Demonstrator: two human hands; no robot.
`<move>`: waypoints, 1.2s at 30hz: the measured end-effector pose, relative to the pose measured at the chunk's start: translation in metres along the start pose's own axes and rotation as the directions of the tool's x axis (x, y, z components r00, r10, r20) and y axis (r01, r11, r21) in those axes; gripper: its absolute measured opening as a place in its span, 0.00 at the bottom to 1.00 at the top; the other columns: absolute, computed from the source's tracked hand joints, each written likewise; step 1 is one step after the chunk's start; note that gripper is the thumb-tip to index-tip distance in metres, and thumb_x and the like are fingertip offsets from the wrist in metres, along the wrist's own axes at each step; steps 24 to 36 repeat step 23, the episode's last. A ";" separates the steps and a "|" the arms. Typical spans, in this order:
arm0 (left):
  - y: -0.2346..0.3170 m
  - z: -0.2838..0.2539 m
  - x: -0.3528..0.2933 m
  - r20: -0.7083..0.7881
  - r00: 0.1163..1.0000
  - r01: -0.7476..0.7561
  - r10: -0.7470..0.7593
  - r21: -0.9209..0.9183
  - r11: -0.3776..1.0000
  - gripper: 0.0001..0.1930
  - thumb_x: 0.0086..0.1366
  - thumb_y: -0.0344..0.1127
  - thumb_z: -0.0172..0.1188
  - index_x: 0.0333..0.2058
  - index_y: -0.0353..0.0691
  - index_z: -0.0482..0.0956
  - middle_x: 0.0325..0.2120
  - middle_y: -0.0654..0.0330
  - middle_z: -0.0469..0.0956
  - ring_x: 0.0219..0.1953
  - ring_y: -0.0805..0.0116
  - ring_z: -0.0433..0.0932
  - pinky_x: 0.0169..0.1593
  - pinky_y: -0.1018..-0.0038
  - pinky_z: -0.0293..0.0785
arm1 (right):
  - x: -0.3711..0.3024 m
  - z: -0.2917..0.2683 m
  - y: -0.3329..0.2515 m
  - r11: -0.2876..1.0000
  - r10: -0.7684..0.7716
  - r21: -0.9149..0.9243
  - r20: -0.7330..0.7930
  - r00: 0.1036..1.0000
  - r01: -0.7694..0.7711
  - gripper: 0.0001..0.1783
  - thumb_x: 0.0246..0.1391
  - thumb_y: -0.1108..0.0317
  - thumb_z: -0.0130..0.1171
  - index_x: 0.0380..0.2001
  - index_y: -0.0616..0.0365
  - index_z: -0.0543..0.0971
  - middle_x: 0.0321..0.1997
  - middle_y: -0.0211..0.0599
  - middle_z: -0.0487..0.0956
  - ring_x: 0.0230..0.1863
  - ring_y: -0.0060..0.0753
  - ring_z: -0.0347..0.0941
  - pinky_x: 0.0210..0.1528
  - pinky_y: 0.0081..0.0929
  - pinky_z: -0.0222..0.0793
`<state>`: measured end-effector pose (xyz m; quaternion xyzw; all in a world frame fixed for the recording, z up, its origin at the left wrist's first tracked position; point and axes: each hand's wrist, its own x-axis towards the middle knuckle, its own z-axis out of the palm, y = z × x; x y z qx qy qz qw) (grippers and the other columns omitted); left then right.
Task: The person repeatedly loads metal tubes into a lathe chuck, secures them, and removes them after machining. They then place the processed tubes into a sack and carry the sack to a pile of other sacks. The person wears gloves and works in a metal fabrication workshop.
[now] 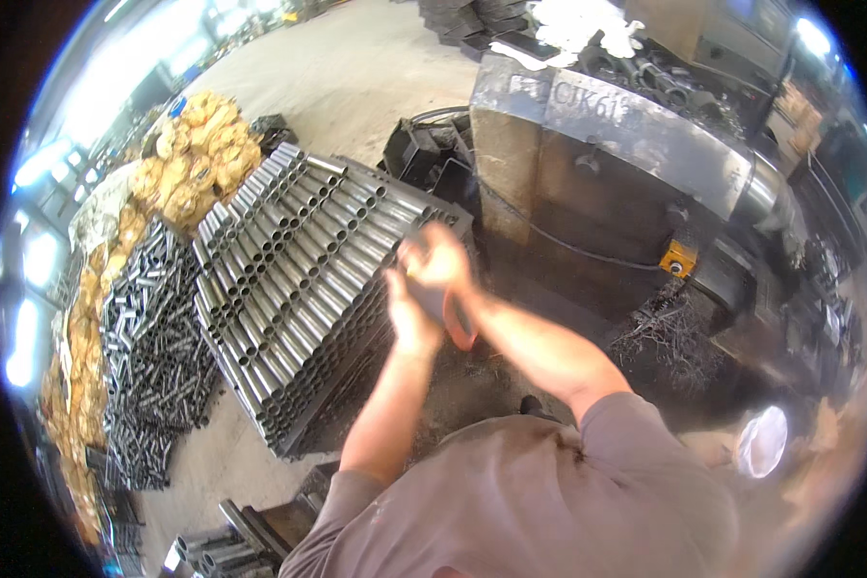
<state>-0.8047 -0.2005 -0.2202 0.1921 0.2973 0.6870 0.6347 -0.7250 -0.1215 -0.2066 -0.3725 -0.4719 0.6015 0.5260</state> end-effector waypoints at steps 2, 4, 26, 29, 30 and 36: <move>-0.021 -0.004 0.004 -0.036 0.999 0.000 -0.005 -0.126 0.992 0.32 0.81 0.60 0.45 0.71 0.43 0.67 0.68 0.59 0.69 0.68 0.60 0.67 0.73 0.61 0.59 | -0.019 0.021 0.025 0.994 0.071 -0.081 -0.094 0.993 -0.079 0.25 0.72 0.50 0.59 0.58 0.60 0.76 0.55 0.42 0.83 0.60 0.35 0.79 0.60 0.33 0.74; -0.038 -0.024 0.015 -0.119 0.992 -0.010 0.036 0.212 0.977 0.37 0.78 0.69 0.34 0.74 0.52 0.64 0.73 0.56 0.62 0.73 0.50 0.59 0.74 0.55 0.54 | -0.037 0.016 0.027 0.943 0.069 -0.321 -0.066 0.995 -0.086 0.32 0.72 0.46 0.56 0.66 0.59 0.71 0.64 0.45 0.78 0.68 0.38 0.71 0.68 0.38 0.68; 0.013 0.113 0.167 0.398 0.912 -0.115 -0.101 0.485 0.867 0.41 0.77 0.66 0.48 0.76 0.43 0.56 0.75 0.52 0.60 0.75 0.55 0.59 0.76 0.50 0.52 | 0.078 -0.160 -0.255 0.390 -0.620 -0.842 0.059 0.782 0.373 0.37 0.52 0.62 0.69 0.65 0.59 0.74 0.59 0.60 0.80 0.59 0.56 0.81 0.64 0.45 0.75; 0.013 0.113 0.167 0.398 0.912 -0.115 -0.101 0.485 0.867 0.41 0.77 0.66 0.48 0.76 0.43 0.56 0.75 0.52 0.60 0.75 0.55 0.59 0.76 0.50 0.52 | 0.078 -0.160 -0.255 0.390 -0.620 -0.842 0.059 0.782 0.373 0.37 0.52 0.62 0.69 0.65 0.59 0.74 0.59 0.60 0.80 0.59 0.56 0.81 0.64 0.45 0.75; 0.013 0.113 0.167 0.398 0.912 -0.115 -0.101 0.485 0.867 0.41 0.77 0.66 0.48 0.76 0.43 0.56 0.75 0.52 0.60 0.75 0.55 0.59 0.76 0.50 0.52 | 0.078 -0.160 -0.255 0.390 -0.620 -0.842 0.059 0.782 0.373 0.37 0.52 0.62 0.69 0.65 0.59 0.74 0.59 0.60 0.80 0.59 0.56 0.81 0.64 0.45 0.75; 0.013 0.113 0.167 0.398 0.912 -0.115 -0.101 0.485 0.867 0.41 0.77 0.66 0.48 0.76 0.43 0.56 0.75 0.52 0.60 0.75 0.55 0.59 0.76 0.50 0.52 | 0.078 -0.160 -0.255 0.390 -0.620 -0.842 0.059 0.782 0.373 0.37 0.52 0.62 0.69 0.65 0.59 0.74 0.59 0.60 0.80 0.59 0.56 0.81 0.64 0.45 0.75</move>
